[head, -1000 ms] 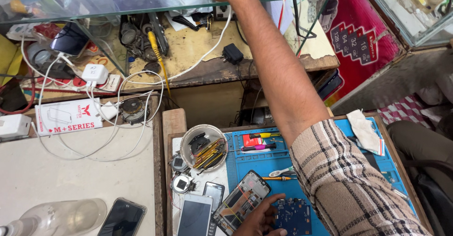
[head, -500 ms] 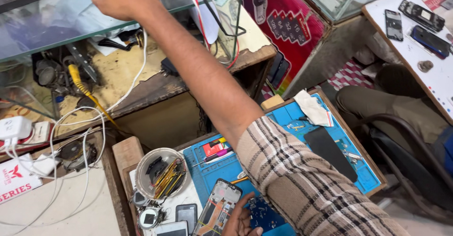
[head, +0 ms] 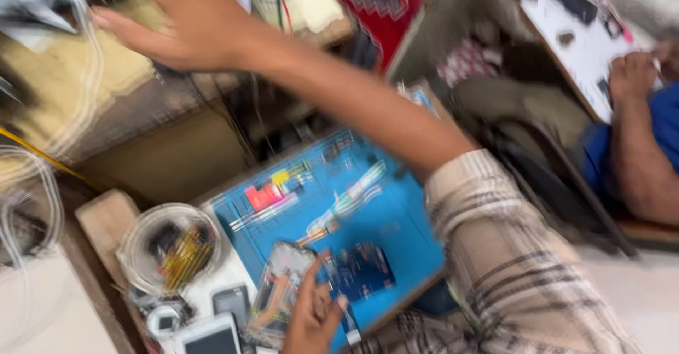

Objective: The person manipulates a blue circuit board on a blue mat, using a small tool to adjust components. They then connect a power supply to a smartphone and observe the screen.

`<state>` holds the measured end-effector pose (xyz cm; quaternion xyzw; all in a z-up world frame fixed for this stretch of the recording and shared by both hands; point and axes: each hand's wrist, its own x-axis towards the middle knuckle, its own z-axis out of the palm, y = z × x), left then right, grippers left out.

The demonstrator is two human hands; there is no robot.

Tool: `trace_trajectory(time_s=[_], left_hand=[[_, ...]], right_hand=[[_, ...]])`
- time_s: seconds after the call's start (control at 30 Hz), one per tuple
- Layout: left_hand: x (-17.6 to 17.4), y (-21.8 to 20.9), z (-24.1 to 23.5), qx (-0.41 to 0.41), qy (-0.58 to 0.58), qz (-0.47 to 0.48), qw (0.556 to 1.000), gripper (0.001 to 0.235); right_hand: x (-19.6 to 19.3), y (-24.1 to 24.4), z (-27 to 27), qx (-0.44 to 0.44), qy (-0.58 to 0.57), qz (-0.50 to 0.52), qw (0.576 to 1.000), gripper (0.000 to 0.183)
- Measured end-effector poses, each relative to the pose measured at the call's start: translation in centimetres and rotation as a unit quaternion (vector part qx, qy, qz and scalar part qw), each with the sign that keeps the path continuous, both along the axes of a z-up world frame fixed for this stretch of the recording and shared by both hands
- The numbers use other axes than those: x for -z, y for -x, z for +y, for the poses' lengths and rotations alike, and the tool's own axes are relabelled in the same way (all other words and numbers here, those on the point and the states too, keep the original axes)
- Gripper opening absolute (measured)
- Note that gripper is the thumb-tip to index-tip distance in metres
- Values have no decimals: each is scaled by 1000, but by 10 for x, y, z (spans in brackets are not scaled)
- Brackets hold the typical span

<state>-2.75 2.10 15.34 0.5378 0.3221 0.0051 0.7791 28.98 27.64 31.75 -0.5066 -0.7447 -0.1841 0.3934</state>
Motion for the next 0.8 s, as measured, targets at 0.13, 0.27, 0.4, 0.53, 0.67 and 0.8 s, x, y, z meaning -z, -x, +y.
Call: trace_trajectory(time_s=[0.13,0.27,0.4,0.53,0.67,0.8], left_hand=[[-21,-1,-9,-40,-22,-50,998,81],[-21,-4,-5,-44,5,-95,994,88],[-24,-8,-9,-66,51,-132,988,87],[-29,-14,-9,-76,57,-154,983,88],[-33,-14,-7,-79,54,-159,983,86],[-28,-12,-9,-80,45,-166,982,87]], right_hand=[[25,-28,-203,-47,209,37,976,36],[39,-17,-327,131,262,103,951,28],[75,19,-381,202,305,214,906,32],[99,54,-413,210,357,154,897,30],[107,61,-414,224,402,145,876,32],[103,60,-407,226,436,151,858,28]])
